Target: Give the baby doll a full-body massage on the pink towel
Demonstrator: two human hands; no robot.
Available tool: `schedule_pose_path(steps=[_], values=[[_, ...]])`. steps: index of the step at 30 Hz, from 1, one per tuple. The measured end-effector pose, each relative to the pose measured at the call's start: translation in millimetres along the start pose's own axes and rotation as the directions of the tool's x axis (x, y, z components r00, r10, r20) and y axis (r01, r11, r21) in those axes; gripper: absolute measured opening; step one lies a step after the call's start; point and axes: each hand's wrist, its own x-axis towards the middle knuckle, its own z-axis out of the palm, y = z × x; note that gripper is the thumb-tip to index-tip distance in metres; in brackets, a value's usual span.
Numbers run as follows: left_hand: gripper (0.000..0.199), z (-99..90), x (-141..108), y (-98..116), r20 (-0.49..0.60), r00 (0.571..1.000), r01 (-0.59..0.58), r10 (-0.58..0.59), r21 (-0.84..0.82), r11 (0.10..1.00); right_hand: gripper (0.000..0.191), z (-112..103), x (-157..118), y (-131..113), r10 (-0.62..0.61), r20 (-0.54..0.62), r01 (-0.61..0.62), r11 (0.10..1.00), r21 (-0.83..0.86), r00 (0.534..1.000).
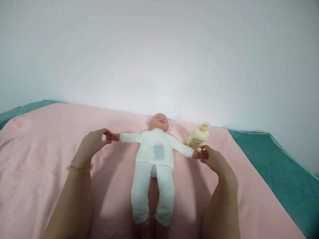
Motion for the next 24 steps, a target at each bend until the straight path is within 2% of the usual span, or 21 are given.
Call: schedule_pose_path(steps=[4, 6, 8, 10, 12, 16, 19, 21, 24], values=[[0.013, 18.5, 11.5, -14.1, 0.132, 0.990, 0.041, -0.042, 0.009, 0.999, 0.024, 7.3, 12.9, 10.9, 0.071, 0.106, -0.069, 0.997, -0.024, 0.992], [0.015, 22.0, 14.3, -15.4, 0.200, 0.978, 0.050, -0.052, 0.012, 0.999, 0.021, 10.7, 15.4, 12.6, 0.066, 0.120, -0.063, 0.998, -0.032, 0.991], [0.016, 21.3, 13.7, -14.1, 0.210, 0.972, 0.102, -0.101, 0.002, 0.995, 0.017, 12.2, 15.3, 12.8, 0.045, 0.103, -0.040, 0.998, -0.049, 0.994], [0.018, 17.9, 10.4, -11.1, 0.168, 0.975, 0.150, -0.144, -0.020, 0.989, 0.015, 11.2, 12.7, 11.1, 0.038, 0.080, -0.031, 0.996, -0.082, 0.996], [0.018, 12.9, 5.9, -6.4, 0.099, 0.985, 0.144, -0.140, -0.032, 0.989, 0.013, 7.8, 7.9, 7.5, 0.037, 0.065, -0.031, 0.996, -0.087, 0.997], [0.015, 0.9, -0.6, 10.5, -0.083, 0.996, -0.028, 0.026, -0.011, 1.000, 0.016, -2.7, -5.9, -3.2, -0.017, 0.028, 0.016, 1.000, 0.007, 0.999], [0.019, -5.5, -3.7, 29.3, -0.223, 0.959, -0.182, 0.176, -0.004, 0.983, 0.027, -9.9, -17.1, -12.9, -0.110, -0.055, 0.112, 0.993, 0.046, 0.992], [0.022, -5.7, -6.7, 44.0, -0.306, 0.922, -0.258, 0.236, -0.033, 0.966, 0.036, -12.8, -24.2, -21.7, -0.171, -0.118, 0.179, 0.982, 0.055, 0.978], [0.026, 2.8, -13.4, 68.3, -0.366, 0.880, -0.373, 0.304, -0.132, 0.918, 0.038, -12.3, -33.4, -40.6, -0.263, -0.180, 0.280, 0.957, 0.073, 0.948]])
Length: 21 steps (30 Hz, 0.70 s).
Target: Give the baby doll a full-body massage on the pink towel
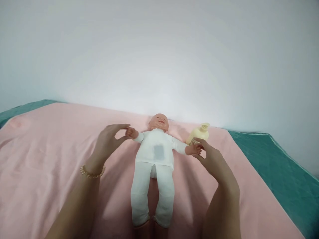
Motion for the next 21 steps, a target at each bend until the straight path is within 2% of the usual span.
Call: schedule_pose_path(steps=[3, 5, 8, 10, 14, 21], values=[[0.027, 21.6, -5.4, 22.4, 0.089, 0.991, -0.081, 0.098, -0.179, 0.980, 0.041, 10.3, -0.5, -22.8, -0.133, 0.009, 0.132, 0.989, 0.061, 0.991], [0.028, 39.1, -9.8, 33.7, 0.179, 0.963, -0.148, 0.200, -0.269, 0.952, 0.044, 21.5, 1.0, -36.2, -0.218, 0.068, 0.210, 0.972, 0.107, 0.974], [0.033, 62.6, -16.3, 42.8, 0.244, 0.899, -0.287, 0.363, -0.296, 0.911, 0.046, 40.2, 4.1, -50.9, -0.314, 0.174, 0.295, 0.947, 0.124, 0.933], [0.032, 72.3, -19.5, 44.5, 0.248, 0.877, -0.348, 0.411, -0.263, 0.900, 0.046, 50.8, 5.7, -57.2, -0.356, 0.214, 0.346, 0.934, 0.083, 0.910], [0.027, 78.3, -22.0, 43.6, 0.230, 0.873, -0.381, 0.430, -0.230, 0.896, 0.047, 64.6, 5.9, -63.8, -0.387, 0.215, 0.401, 0.916, -0.021, 0.897], [0.021, 78.6, -21.3, 43.9, 0.230, 0.857, -0.410, 0.461, -0.238, 0.880, 0.031, 73.2, 4.4, -67.0, -0.425, 0.176, 0.447, 0.887, -0.115, 0.888]])
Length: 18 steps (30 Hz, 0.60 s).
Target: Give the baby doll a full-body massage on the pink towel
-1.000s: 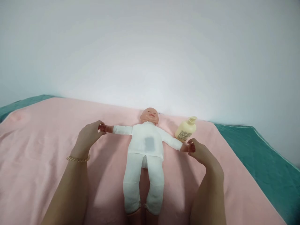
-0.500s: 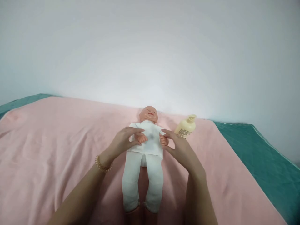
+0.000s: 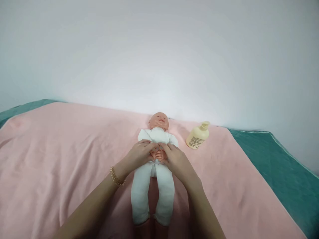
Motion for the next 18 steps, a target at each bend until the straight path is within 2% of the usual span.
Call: schedule_pose_path(steps=[5, 8, 11, 13, 15, 18], values=[[0.005, -17.0, -0.2, -0.1, -0.041, 0.998, -0.046, 0.046, -0.009, 0.999, 0.038, -16.5, -4.1, 11.4, -0.002, 0.017, 0.002, 0.999, 0.049, 1.000], [0.009, -40.6, -2.9, -3.0, -0.105, 0.994, -0.010, 0.014, 0.041, 0.999, 0.040, -34.5, -16.7, 28.0, 0.129, -0.021, -0.125, 0.984, 0.123, 0.991], [0.017, -67.4, -10.4, -12.3, -0.172, 0.979, 0.126, -0.107, 0.108, 0.986, 0.036, -48.5, -34.0, 50.8, 0.307, -0.052, -0.297, 0.943, 0.152, 0.950], [0.024, -83.5, -18.4, -22.3, -0.212, 0.946, 0.282, -0.245, 0.163, 0.946, 0.033, -51.9, -43.4, 68.6, 0.412, -0.027, -0.402, 0.901, 0.162, 0.911], [0.026, -96.6, -27.8, -33.8, -0.223, 0.884, 0.456, -0.411, 0.219, 0.862, 0.031, -50.2, -48.9, 87.2, 0.529, 0.044, -0.528, 0.832, 0.169, 0.848], [0.021, -108.5, -42.3, -52.3, -0.175, 0.738, 0.667, -0.651, 0.334, 0.666, 0.034, -41.6, -50.1, 112.7, 0.662, 0.166, -0.682, 0.721, 0.124, 0.731]])
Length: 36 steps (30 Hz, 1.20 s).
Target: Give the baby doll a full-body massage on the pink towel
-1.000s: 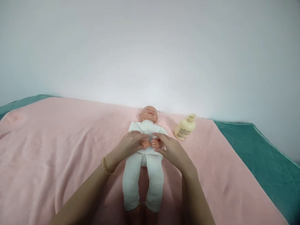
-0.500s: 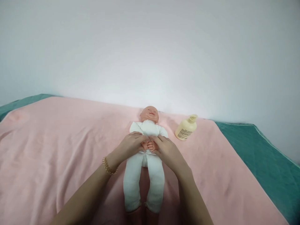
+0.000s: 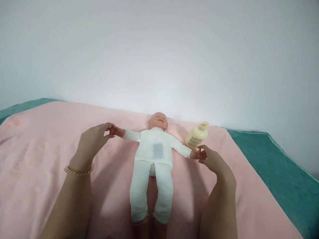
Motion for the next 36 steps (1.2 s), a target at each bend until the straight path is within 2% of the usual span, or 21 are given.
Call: schedule_pose_path(steps=[2, 4, 8, 11, 15, 17, 19, 22, 25, 29, 33, 36], values=[[0.016, 4.1, 2.7, -14.9, 0.110, 0.989, 0.089, -0.096, 0.065, 0.994, 0.033, 4.1, 10.8, 8.8, 0.058, 0.054, -0.056, 0.997, -0.049, 0.997], [0.014, 12.8, 6.6, -26.9, 0.234, 0.960, 0.132, -0.152, 0.100, 0.986, 0.027, 8.2, 18.8, 14.1, 0.078, 0.086, -0.070, 0.993, -0.094, 0.993], [0.014, 32.3, 14.9, -38.6, 0.463, 0.854, 0.174, -0.235, 0.172, 0.970, 0.022, 13.8, 25.6, 17.8, 0.087, 0.102, -0.073, 0.989, -0.130, 0.991], [0.015, 36.0, 15.7, -37.8, 0.465, 0.840, 0.196, -0.280, 0.221, 0.955, 0.024, 13.1, 23.4, 16.0, 0.087, 0.097, -0.074, 0.989, -0.126, 0.992], [0.017, 23.6, 9.1, -32.8, 0.387, 0.877, 0.219, -0.286, 0.208, 0.953, 0.026, 5.2, 11.3, 7.4, 0.067, 0.076, -0.061, 0.995, -0.075, 0.995], [0.018, 14.3, 4.9, -28.8, 0.304, 0.926, 0.192, -0.223, 0.129, 0.973, 0.026, 0.0, 3.0, 1.5, 0.033, 0.044, -0.032, 0.999, -0.032, 0.998], [0.018, 5.2, 1.5, -21.1, 0.184, 0.976, 0.110, -0.116, 0.041, 0.993, 0.026, -4.5, -5.6, -5.3, -0.027, -0.013, 0.027, 1.000, 0.005, 1.000], [0.018, -4.4, -2.0, 0.2, 0.031, 0.996, -0.086, 0.087, -0.051, 0.995, 0.032, -8.1, -17.9, -18.3, -0.158, -0.127, 0.163, 0.986, 0.035, 0.979], [0.022, -2.6, -4.8, 29.5, -0.014, 0.954, -0.298, 0.301, -0.189, 0.936, 0.039, -5.4, -28.9, -37.6, -0.297, -0.202, 0.316, 0.947, 0.065, 0.933], [0.031, 21.3, -11.9, 65.3, 0.029, 0.835, -0.513, 0.549, -0.319, 0.797, 0.035, 10.9, -38.1, -71.1, -0.478, -0.173, 0.497, 0.864, 0.083, 0.861], [0.041, 50.4, -20.9, 87.2, 0.027, 0.743, -0.623, 0.668, -0.336, 0.707, 0.042, 35.4, -38.6, -98.7, -0.619, -0.044, 0.620, 0.784, 0.021, 0.784], [0.039, 62.3, -24.5, 94.4, 0.056, 0.723, -0.633, 0.688, -0.345, 0.693, 0.036, 50.7, -36.3, -109.1, -0.673, -0.016, 0.672, 0.739, -0.045, 0.740]])
